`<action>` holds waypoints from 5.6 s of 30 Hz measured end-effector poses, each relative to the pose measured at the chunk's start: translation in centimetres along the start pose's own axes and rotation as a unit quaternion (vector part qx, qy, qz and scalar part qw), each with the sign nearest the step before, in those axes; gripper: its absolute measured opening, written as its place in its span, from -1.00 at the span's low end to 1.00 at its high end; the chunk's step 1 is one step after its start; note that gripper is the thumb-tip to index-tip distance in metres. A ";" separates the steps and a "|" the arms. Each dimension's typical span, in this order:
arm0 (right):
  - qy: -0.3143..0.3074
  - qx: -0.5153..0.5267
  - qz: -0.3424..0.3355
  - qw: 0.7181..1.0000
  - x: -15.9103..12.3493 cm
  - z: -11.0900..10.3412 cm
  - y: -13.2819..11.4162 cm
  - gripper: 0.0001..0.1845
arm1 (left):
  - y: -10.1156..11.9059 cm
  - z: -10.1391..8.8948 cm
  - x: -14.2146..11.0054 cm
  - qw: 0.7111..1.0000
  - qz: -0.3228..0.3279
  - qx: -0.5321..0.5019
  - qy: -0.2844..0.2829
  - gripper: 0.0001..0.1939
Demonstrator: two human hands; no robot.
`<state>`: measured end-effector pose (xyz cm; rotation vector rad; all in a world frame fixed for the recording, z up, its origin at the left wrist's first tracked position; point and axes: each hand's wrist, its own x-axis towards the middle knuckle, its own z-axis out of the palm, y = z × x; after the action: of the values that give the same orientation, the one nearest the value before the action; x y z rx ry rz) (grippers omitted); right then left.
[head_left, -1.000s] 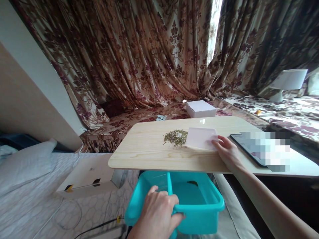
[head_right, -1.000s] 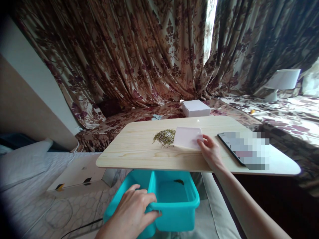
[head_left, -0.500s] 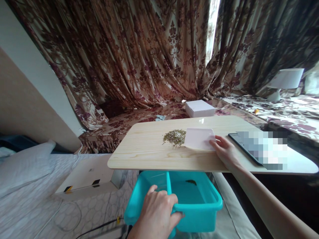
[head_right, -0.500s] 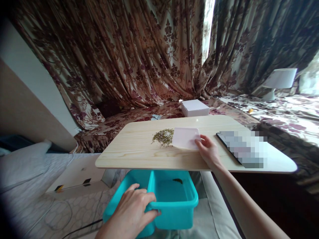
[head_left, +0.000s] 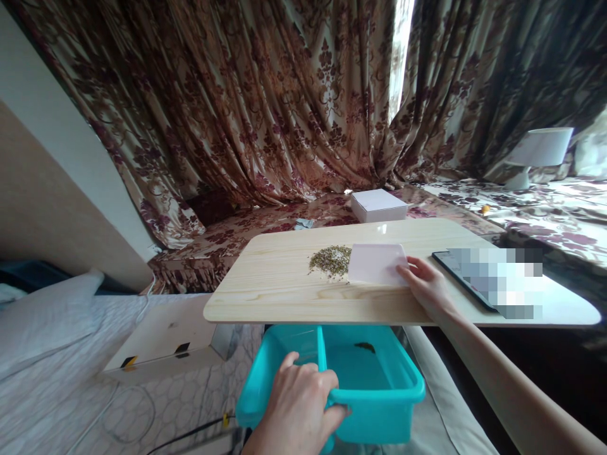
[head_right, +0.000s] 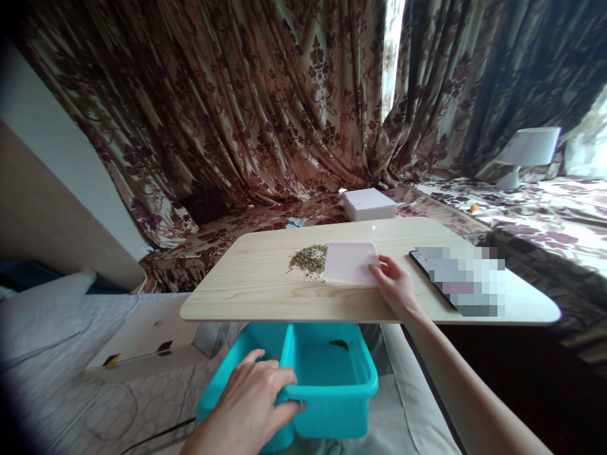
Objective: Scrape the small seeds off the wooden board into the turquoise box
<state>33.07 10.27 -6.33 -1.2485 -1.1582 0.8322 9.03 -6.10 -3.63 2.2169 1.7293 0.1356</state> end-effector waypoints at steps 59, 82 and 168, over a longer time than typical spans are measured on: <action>-0.021 0.005 -0.014 1.000 -0.1 1.2 -0.3 -0.72 | -0.7 0.0 -0.2 1.000 -0.001 0.006 0.014 -0.89; 0.019 -0.012 -0.007 1.000 -0.4 1.1 -1.2 -0.78 | -0.6 -0.4 -0.1 1.000 -0.003 0.017 0.013 -0.89; -0.042 -0.013 -0.043 0.998 -0.3 2.6 -0.9 -0.68 | -1.0 -0.3 -0.2 1.000 0.006 0.018 -0.003 -0.83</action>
<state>30.40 10.50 -5.71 -1.1851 -1.2854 0.8137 8.02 -6.04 -3.63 2.2504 1.7297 0.1014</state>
